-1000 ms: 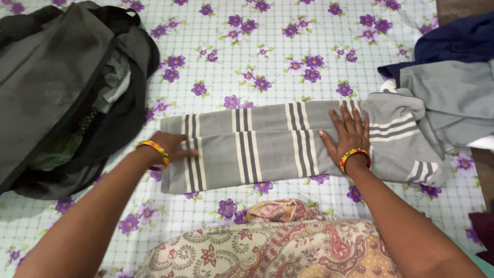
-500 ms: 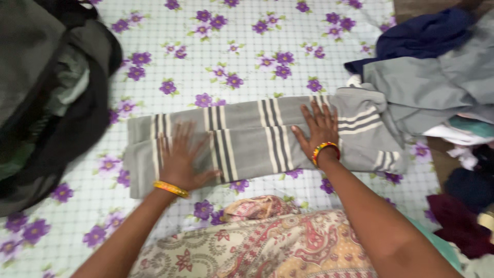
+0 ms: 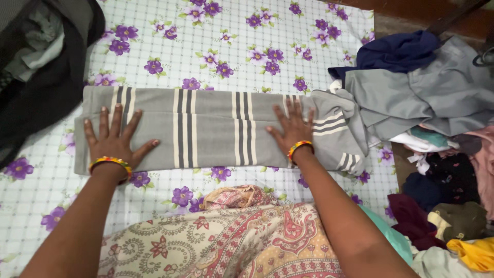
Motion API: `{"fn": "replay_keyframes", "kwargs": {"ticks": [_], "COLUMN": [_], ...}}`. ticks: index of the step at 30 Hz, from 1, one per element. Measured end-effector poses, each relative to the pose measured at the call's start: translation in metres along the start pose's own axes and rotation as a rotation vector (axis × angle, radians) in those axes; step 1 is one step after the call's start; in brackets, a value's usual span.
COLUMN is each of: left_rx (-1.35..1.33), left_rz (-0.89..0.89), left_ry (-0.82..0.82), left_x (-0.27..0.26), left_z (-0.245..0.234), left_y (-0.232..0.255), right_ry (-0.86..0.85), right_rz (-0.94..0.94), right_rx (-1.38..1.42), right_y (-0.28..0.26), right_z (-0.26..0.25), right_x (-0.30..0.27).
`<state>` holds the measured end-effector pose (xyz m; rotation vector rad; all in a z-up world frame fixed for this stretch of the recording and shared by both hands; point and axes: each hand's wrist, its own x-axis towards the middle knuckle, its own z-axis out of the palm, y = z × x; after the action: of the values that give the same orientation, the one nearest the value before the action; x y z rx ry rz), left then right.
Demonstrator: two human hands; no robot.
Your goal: The person removes a grey striped shirt from a bag, lays it flat on a floral sheet, and folds it before beginning to lay out a blue garment.
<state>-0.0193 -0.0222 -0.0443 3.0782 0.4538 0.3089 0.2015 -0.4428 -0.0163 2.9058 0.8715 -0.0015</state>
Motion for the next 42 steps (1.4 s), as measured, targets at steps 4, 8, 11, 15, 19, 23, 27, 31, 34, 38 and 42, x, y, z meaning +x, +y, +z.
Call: {"fn": "replay_keyframes", "kwargs": {"ticks": [4,8,11,15,19,23,27,31,34,38,42], "left_rx": [-0.043,-0.066,-0.048,-0.043,0.056,-0.409,-1.008,-0.958,-0.655,-0.994,-1.236], "left_rz": [-0.006,-0.001,-0.022,-0.048,-0.151,-0.005,-0.046,-0.005,0.007,0.106,0.34], "left_ry": [0.004,0.0,-0.036,-0.08,-0.187,0.339,-0.02,-0.227,-0.373,-0.276,-0.274], "left_x": [-0.005,0.0,0.0,0.004,0.023,0.051,0.093,0.125,0.136,0.124,0.102], "left_z": [0.001,-0.003,-0.001,-0.004,-0.011,-0.007,-0.002,-0.017,-0.024,-0.036,-0.055], "left_y": [-0.005,-0.018,-0.036,-0.055,-0.034,0.071,0.236,0.341,0.366,0.345,0.309], "right_ry": [0.053,0.176,0.767,0.345,-0.047,-0.25,-0.272,-0.333,-0.36,-0.36,-0.446], "right_rz": [0.323,0.283,0.382,0.692,0.62,0.609,0.518,0.63,0.473,0.276,0.015], "right_rx": [0.194,0.265,0.672,0.433,0.524,0.555,0.751,0.808,0.782,1.061,1.265], "right_y": [0.052,0.08,0.119,0.148,0.161,0.17,0.158,0.155,0.164,0.174,0.175], "right_z": [0.011,0.026,0.011,0.011,0.025,-0.014,-0.058,-0.08,-0.079,-0.078,-0.094], "right_x": [-0.008,0.004,-0.005,-0.035,-0.023,0.005,-0.012,-0.031,-0.04,-0.042,-0.045]}}
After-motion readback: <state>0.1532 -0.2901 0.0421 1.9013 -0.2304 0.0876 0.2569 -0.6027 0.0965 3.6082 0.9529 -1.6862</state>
